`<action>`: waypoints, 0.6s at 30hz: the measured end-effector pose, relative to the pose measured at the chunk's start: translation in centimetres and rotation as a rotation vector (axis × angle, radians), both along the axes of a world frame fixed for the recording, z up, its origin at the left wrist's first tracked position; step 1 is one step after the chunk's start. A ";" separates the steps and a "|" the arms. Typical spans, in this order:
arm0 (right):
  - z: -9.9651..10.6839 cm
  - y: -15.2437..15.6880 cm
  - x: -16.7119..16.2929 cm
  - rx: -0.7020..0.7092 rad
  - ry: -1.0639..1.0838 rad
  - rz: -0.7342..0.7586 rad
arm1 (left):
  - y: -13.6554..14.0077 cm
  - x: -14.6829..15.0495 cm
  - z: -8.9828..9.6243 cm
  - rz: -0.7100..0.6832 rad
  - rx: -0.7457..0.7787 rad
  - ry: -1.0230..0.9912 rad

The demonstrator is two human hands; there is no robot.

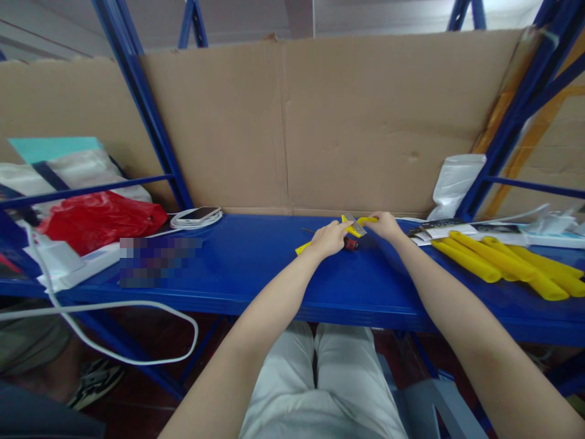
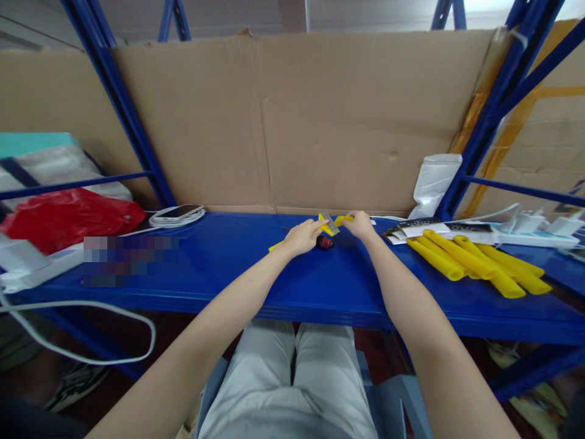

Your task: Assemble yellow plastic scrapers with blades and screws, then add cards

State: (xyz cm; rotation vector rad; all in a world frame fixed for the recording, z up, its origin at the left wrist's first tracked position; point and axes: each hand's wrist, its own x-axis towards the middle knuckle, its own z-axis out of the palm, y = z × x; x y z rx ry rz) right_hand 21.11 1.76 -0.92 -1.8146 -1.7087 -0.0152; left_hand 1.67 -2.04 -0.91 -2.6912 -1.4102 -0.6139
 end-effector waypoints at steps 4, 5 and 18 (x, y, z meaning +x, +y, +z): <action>1.0 -0.4 -0.4 0.131 0.407 0.017 | 0.2 0.0 -0.1 -0.003 -0.003 -0.002; 1.3 -0.6 -0.7 0.133 0.497 0.028 | 0.2 0.1 -0.1 -0.005 -0.002 -0.003; 3.6 -2.9 -2.4 -0.137 1.226 0.173 | 0.3 0.1 -0.2 -0.018 -0.013 -0.038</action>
